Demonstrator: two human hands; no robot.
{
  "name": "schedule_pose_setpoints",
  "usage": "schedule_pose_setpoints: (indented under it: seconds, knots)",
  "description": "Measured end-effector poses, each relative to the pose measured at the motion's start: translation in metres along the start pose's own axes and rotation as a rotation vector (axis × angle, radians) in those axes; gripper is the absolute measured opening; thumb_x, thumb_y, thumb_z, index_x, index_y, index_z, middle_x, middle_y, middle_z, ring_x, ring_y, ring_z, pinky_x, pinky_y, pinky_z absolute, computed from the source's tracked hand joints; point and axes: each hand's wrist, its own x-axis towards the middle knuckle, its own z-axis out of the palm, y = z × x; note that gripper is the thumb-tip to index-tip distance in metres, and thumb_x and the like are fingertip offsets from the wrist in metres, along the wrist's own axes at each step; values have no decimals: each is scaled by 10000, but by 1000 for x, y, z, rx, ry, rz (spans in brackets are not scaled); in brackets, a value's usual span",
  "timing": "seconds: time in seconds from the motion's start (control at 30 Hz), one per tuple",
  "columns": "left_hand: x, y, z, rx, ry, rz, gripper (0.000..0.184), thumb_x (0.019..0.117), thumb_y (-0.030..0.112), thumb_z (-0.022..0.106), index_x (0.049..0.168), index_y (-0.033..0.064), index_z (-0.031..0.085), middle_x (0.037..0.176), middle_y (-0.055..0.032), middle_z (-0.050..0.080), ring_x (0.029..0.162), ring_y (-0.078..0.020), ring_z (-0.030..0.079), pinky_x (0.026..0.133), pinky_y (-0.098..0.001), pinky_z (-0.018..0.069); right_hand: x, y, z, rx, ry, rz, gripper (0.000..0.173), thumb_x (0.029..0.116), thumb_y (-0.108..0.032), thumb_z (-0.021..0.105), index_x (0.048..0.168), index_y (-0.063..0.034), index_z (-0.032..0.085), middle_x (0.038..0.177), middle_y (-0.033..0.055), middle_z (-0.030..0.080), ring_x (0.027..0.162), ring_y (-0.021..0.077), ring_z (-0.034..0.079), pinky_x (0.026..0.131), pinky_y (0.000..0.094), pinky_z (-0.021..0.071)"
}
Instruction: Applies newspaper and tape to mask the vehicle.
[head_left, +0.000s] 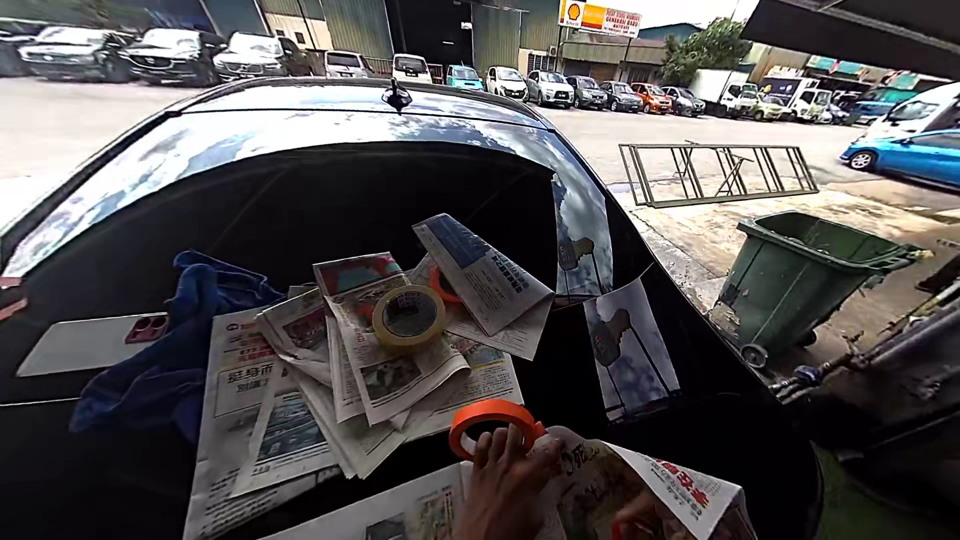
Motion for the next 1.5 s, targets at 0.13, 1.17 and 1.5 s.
schedule_pose_setpoints:
  seconds: [0.13, 1.17, 1.5]
  knots:
    - [-3, 4, 13, 38, 90, 9, 450, 909, 206, 584, 1259, 460, 708, 973, -99, 677, 986, -296, 634, 958, -510, 426, 44, 29, -54, -205, 461, 18, 128, 920, -101, 711, 1016, -18, 729, 1117, 95, 694, 993, 146, 689, 830, 273, 605]
    - [-4, -24, -80, -1165, 207, -132, 955, 977, 37, 599, 1575, -50, -142, 1207, -173, 663, 1043, -190, 703, 923, -400, 598, 110, -84, 62, -283, -75, -227, 706, 977, -326, 695, 1479, 84, 414, 1301, 187, 610, 1174, 217, 635, 936, 367, 587]
    - [-53, -78, -134, -795, 407, -469, 264, 1060, 197, 525, 1189, 12, 664, 788, -116, 722, 685, -227, 709, 666, -436, 586, 164, -118, 194, -309, -199, -726, 114, 1001, -134, 645, 1015, -21, 635, 1015, 58, 691, 1029, 74, 642, 879, 237, 551]
